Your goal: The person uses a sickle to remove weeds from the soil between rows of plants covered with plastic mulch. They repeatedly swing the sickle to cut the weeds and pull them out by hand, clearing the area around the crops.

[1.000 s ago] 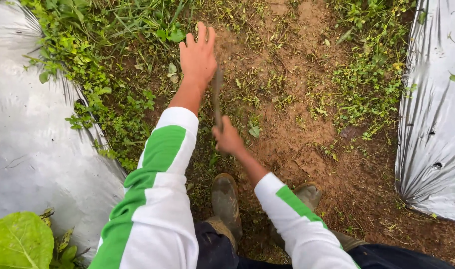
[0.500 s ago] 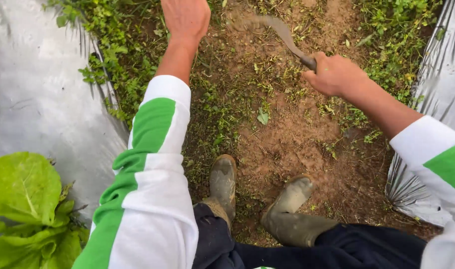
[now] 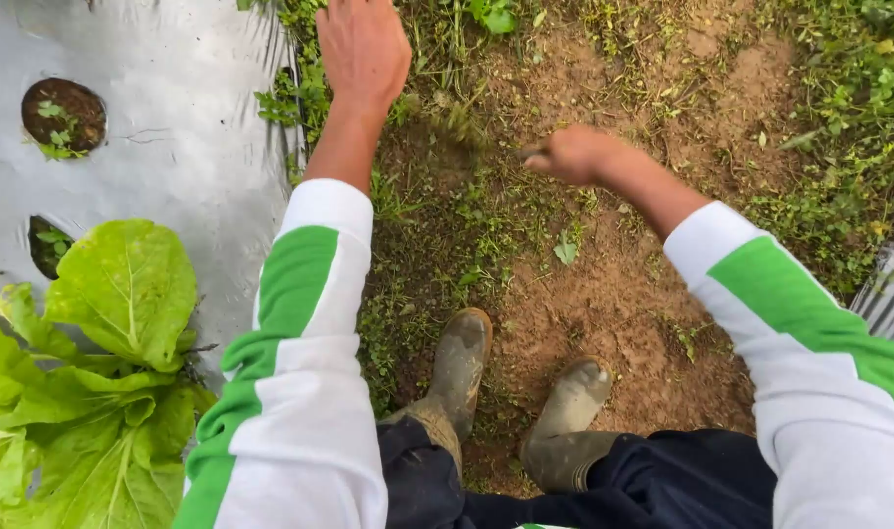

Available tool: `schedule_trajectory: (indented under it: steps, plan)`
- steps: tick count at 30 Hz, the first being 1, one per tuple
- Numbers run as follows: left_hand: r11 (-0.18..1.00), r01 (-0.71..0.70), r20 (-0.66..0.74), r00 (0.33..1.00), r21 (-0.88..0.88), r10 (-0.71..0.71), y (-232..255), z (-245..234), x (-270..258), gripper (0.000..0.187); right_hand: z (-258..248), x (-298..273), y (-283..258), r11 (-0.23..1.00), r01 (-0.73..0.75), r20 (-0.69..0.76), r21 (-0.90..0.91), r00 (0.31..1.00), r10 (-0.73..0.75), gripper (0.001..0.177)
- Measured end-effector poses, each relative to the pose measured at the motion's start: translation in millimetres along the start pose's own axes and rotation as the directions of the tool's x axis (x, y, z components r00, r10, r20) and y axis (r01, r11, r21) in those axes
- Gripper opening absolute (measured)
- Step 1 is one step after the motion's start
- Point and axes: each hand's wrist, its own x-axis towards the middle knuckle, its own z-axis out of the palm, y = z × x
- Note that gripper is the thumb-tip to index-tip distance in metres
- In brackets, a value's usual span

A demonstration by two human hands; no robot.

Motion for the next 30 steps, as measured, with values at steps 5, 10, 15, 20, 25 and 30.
schedule_trajectory:
  steps: [5,10,15,20,25,30]
  plan:
    - [0.992,-0.028,0.076,0.997,0.124,0.018,-10.1,-4.7,-6.4,0.05,-33.4,19.7,73.1,0.984,-0.127,-0.265,0.125,0.951,0.156,0.044]
    - [0.987,-0.095,0.134,0.988,0.126,0.078,-6.0,14.1,-6.6,0.056,-24.8,-19.4,109.2,0.86,-0.105,-0.362,0.499,0.877,0.317,0.029]
    - [0.971,-0.199,0.09,0.978,0.13,0.189,5.2,26.9,1.2,0.046,2.7,-44.4,81.9,0.945,-0.118,-0.178,0.306,0.968,0.179,0.036]
    - [0.957,-0.234,0.103,0.97,0.169,0.219,8.4,20.4,0.4,0.048,32.9,-3.8,75.3,0.991,0.061,-0.084,0.116,0.995,-0.051,0.041]
    - [0.899,-0.349,0.268,0.922,0.263,0.28,11.9,8.2,-12.1,0.062,15.7,-10.2,76.4,0.99,-0.06,0.01,0.129,0.998,0.059,0.043]
    - [0.9,-0.359,0.349,0.9,0.249,0.262,12.7,7.4,-12.6,0.067,2.3,-8.7,134.6,0.924,-0.16,-0.289,0.347,0.919,0.268,0.036]
